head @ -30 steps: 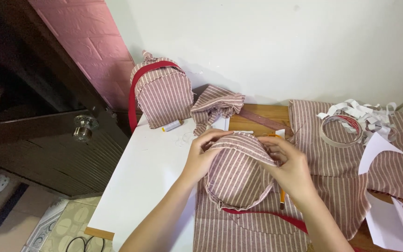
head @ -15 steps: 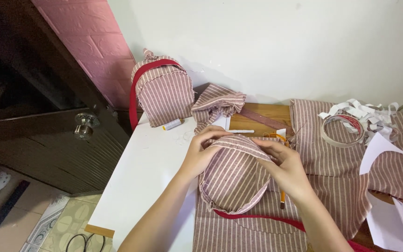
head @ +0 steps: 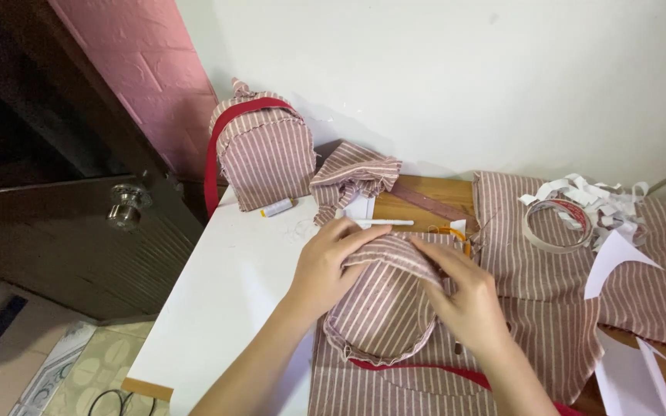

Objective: The person is inspecting the construction of a small striped fabric pouch by turning it right-side out and using a pencil to refine the seams and corners.

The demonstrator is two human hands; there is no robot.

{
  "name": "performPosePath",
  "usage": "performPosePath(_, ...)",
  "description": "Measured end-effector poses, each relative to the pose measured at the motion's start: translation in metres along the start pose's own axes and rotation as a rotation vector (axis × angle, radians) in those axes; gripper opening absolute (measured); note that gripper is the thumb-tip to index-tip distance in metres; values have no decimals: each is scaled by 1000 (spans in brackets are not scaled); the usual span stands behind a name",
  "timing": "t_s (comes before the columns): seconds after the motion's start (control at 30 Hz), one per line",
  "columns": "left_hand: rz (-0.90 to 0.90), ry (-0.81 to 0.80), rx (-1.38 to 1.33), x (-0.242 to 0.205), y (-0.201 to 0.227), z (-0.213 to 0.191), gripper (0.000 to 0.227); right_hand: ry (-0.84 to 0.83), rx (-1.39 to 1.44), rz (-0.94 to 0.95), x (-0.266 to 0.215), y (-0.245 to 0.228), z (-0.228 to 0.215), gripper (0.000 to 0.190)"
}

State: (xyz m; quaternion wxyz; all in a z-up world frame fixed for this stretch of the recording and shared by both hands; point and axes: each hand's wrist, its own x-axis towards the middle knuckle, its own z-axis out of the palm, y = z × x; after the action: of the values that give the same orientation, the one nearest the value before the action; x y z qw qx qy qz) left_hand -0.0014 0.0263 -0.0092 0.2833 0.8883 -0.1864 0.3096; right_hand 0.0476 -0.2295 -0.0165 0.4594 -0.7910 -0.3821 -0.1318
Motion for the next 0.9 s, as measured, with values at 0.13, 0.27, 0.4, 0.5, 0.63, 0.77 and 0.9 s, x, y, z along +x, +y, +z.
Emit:
performPosePath(0.13, -71, 115, -40, 2, 8, -4, 45, 12, -7, -66, 8, -24, -2, 68)
performPosePath(0.27, -150, 325, -170, 6, 13, -14, 45, -90, 1, 77, 14, -45, -5, 80)
performPosePath(0.4, -47, 495, -193, -10, -16, 22, 42, 44, 6, 18, 2, -24, 0, 83)
performPosePath(0.5, 9, 494, -162, -8, 2, 13, 37, 134, -138, -84, 1, -8, 2, 73)
performPosePath(0.63, 65, 511, -172, -11, -13, 28, 34, 148, -150, -70, -1, -12, 5, 66)
performPosePath(0.77, 126, 476, -154, -19, -32, 46, 44, 170, -158, -101, -3, -2, 11, 61)
performPosePath(0.9, 219, 456, -53, -18, -29, 39, 45, 212, -184, -155, -7, 7, 10, 51)
